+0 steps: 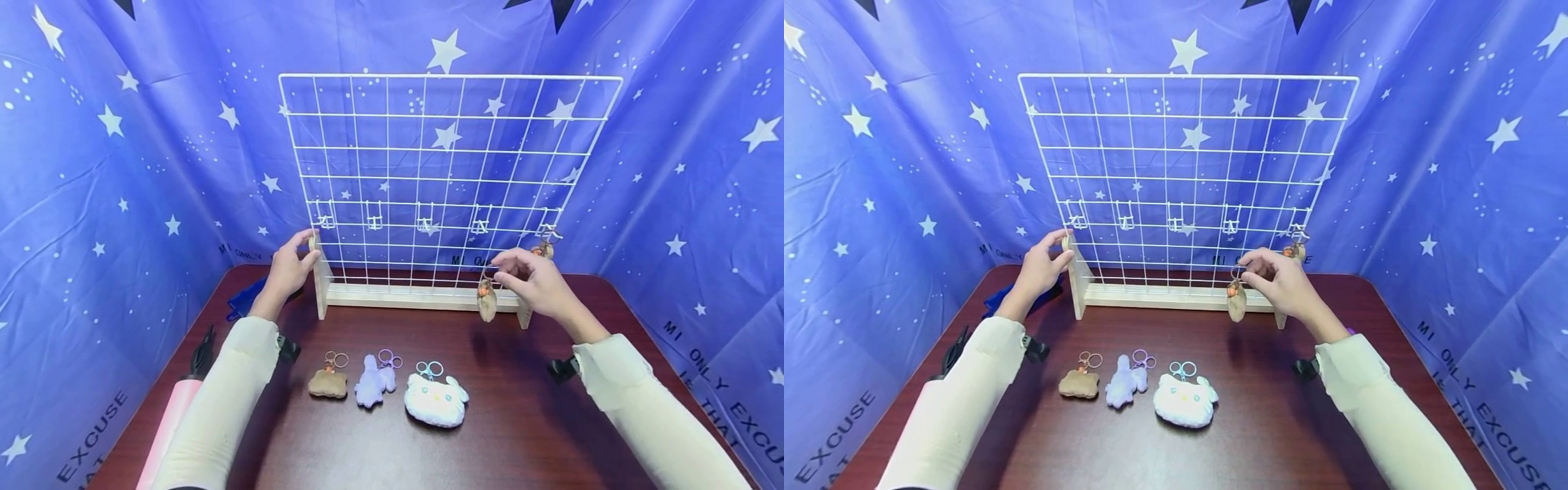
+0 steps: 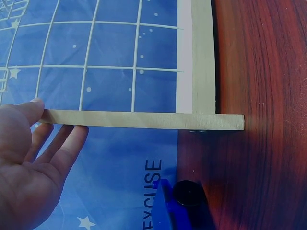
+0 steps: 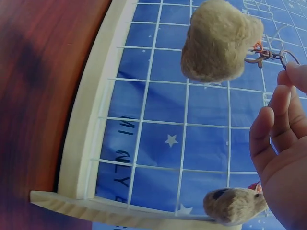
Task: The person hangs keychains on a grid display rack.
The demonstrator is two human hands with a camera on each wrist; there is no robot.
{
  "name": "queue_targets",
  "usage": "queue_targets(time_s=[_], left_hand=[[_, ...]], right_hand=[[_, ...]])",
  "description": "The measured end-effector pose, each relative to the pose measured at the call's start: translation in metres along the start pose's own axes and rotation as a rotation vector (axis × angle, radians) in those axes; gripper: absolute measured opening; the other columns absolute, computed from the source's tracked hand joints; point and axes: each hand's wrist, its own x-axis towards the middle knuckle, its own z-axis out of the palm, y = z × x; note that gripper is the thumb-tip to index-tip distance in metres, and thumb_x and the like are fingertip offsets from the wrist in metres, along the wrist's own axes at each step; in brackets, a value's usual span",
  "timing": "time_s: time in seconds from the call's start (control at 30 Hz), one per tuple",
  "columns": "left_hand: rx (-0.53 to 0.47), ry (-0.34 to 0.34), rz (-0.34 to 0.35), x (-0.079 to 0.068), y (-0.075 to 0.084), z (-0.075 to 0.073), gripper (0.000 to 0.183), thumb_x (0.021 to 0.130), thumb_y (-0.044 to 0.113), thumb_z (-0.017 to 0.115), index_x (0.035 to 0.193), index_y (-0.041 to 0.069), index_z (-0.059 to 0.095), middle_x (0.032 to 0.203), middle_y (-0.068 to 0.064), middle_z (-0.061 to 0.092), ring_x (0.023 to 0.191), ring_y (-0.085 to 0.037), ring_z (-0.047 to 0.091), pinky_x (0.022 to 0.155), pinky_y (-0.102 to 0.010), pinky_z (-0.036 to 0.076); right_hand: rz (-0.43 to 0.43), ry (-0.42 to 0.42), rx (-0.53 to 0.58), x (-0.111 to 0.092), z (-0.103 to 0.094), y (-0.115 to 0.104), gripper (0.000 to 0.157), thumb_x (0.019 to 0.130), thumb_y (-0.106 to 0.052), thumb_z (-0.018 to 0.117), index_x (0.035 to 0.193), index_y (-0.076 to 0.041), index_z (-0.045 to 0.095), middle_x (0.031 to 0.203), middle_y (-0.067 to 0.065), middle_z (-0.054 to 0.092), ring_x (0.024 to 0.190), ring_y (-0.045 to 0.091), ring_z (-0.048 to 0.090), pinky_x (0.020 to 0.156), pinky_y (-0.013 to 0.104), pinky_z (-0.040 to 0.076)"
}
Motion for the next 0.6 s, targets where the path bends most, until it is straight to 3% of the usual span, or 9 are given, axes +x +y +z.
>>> queue_targets(time_s=[0.2, 0.4, 0.6], left_hand=[[0.014, 0.01, 0.006, 0.0, 0.0, 0.0, 0.047, 0.1, 0.02, 0.066, 0.146, 0.022, 0.055, 0.14, -0.02, 0.06, 0.115, -0.038, 0.065, 0.095, -0.053, 0.053], [0.012, 0.013, 0.02, 0.0, -0.001, 0.0, 0.047, 0.1, 0.017, 0.065, 0.146, 0.021, 0.054, 0.139, -0.02, 0.061, 0.11, -0.036, 0.07, 0.091, -0.05, 0.056], [0.011, 0.016, 0.01, 0.0, 0.001, 0.001, 0.047, 0.1, 0.017, 0.065, 0.146, 0.022, 0.054, 0.139, -0.02, 0.06, 0.11, -0.035, 0.07, 0.083, -0.047, 0.059]], right_hand=[[-0.007, 0.042, 0.011, 0.011, -0.002, -0.005, 0.023, 0.09, 0.01, 0.068, 0.112, 0.002, 0.067, 0.074, 0.01, 0.062, 0.061, 0.003, 0.049, 0.052, 0.018, 0.041], [-0.017, 0.092, 0.05, 0.019, -0.005, -0.031, 0.021, 0.09, 0.01, 0.068, 0.11, 0.008, 0.066, 0.074, 0.019, 0.063, 0.061, 0.0, 0.051, 0.054, 0.016, 0.043], [-0.012, 0.124, 0.06, 0.028, -0.009, -0.045, 0.021, 0.09, 0.009, 0.068, 0.11, 0.008, 0.066, 0.075, 0.014, 0.066, 0.062, 0.0, 0.051, 0.056, 0.014, 0.042]])
